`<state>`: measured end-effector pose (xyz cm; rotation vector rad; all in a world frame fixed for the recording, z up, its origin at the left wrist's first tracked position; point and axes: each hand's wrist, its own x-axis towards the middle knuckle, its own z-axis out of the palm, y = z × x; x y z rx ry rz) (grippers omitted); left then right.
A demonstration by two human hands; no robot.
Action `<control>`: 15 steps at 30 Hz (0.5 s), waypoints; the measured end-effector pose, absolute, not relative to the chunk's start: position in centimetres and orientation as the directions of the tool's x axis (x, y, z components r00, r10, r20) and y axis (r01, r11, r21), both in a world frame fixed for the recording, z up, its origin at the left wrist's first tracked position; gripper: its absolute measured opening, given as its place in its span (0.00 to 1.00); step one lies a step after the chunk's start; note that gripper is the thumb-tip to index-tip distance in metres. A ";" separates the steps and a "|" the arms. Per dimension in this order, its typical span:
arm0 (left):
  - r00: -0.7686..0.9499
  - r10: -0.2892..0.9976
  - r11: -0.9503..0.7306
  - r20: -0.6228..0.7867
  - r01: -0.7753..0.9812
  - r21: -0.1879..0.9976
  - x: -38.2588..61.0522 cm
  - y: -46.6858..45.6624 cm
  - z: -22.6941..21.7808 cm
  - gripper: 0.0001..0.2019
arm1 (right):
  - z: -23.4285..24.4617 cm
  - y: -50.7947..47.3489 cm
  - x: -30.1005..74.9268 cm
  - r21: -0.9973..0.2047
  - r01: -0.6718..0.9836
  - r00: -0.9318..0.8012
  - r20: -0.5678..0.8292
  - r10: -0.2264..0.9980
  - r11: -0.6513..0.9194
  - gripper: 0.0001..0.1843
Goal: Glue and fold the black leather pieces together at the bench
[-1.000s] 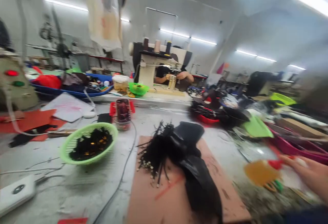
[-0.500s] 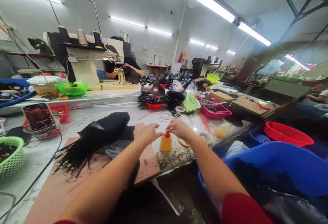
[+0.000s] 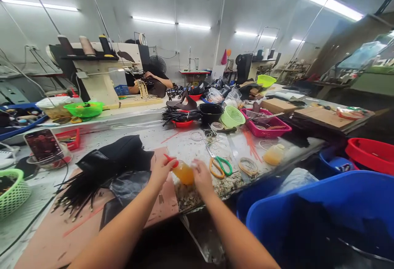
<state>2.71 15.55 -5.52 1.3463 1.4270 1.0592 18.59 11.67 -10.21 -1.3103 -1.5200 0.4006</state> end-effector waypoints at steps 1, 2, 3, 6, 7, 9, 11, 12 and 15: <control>-0.057 0.998 0.049 -0.037 0.215 0.975 2.4 15.3 -5.8 0.08 | -11.0 10.9 17.0 -0.780 0.507 0.114 0.483 0.868 0.367 0.20; -0.087 0.996 0.046 -0.030 0.185 0.982 2.1 15.0 -6.1 0.09 | -11.5 10.3 15.5 -0.777 0.496 0.086 0.489 0.868 0.388 0.22; -0.113 0.993 0.040 -0.022 0.158 0.987 1.9 14.8 -6.3 0.10 | -11.7 9.9 14.2 -0.771 0.485 0.053 0.497 0.866 0.412 0.23; -0.152 0.988 0.015 0.001 0.100 0.995 1.3 14.3 -6.7 0.13 | -11.0 10.7 12.4 -0.754 0.453 -0.045 0.514 0.857 0.476 0.25; -0.155 0.988 0.007 0.007 0.090 0.996 1.1 14.2 -6.8 0.13 | -10.7 11.4 12.4 -0.751 0.445 -0.069 0.514 0.855 0.487 0.24; -0.164 0.986 -0.001 0.015 0.087 0.996 0.9 14.2 -6.9 0.11 | -10.3 12.8 13.1 -0.755 0.437 -0.090 0.504 0.859 0.489 0.22; -0.188 0.982 0.008 0.009 0.093 0.996 0.8 14.2 -7.0 0.08 | -10.6 13.4 14.1 -0.764 0.442 -0.076 0.490 0.868 0.470 0.21; -0.202 0.979 0.020 -0.001 0.095 0.995 0.8 14.3 -7.1 0.07 | -11.0 13.2 14.5 -0.766 0.450 -0.060 0.487 0.872 0.459 0.21; -0.230 0.972 0.070 -0.048 0.091 0.993 0.8 14.4 -7.1 0.08 | -12.1 11.6 14.5 -0.750 0.477 -0.034 0.505 0.863 0.458 0.20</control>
